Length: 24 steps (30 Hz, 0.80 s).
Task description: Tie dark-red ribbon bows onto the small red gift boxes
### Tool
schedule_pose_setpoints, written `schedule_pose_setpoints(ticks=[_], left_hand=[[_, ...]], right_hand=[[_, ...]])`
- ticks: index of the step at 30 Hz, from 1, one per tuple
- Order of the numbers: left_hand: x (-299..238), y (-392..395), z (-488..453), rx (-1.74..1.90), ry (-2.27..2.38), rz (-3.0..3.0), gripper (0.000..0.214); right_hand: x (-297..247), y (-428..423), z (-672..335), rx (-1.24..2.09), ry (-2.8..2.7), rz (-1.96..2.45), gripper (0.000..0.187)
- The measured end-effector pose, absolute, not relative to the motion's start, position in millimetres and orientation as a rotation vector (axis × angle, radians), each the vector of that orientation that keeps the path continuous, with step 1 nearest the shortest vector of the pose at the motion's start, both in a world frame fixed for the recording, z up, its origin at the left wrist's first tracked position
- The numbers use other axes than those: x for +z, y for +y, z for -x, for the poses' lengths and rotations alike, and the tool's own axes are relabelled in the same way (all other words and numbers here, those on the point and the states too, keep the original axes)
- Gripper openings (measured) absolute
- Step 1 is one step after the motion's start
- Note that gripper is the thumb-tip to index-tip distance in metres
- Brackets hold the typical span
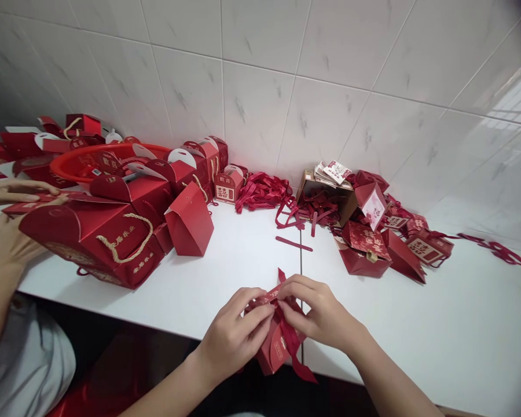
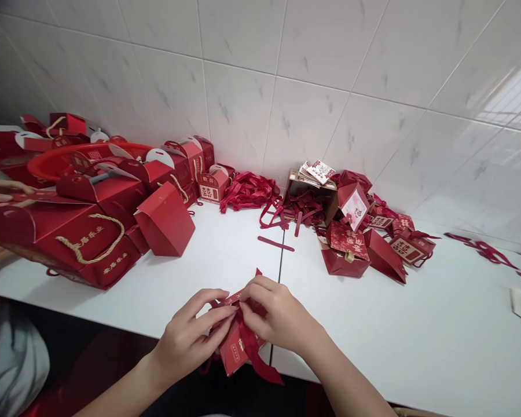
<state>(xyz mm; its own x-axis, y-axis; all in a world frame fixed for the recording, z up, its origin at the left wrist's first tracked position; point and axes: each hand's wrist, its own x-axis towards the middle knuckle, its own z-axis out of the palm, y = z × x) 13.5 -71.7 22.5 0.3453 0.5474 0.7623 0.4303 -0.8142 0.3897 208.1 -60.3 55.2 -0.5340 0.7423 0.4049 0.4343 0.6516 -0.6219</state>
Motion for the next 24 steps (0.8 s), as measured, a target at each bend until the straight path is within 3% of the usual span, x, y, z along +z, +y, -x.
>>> schedule_pose_setpoints(ticks=[24], left_hand=[[13,-70,-20,1.552,0.95,-2.435,0.023]], right_hand=[[57,-61,-207,0.616,-2.273,0.94,0.021]])
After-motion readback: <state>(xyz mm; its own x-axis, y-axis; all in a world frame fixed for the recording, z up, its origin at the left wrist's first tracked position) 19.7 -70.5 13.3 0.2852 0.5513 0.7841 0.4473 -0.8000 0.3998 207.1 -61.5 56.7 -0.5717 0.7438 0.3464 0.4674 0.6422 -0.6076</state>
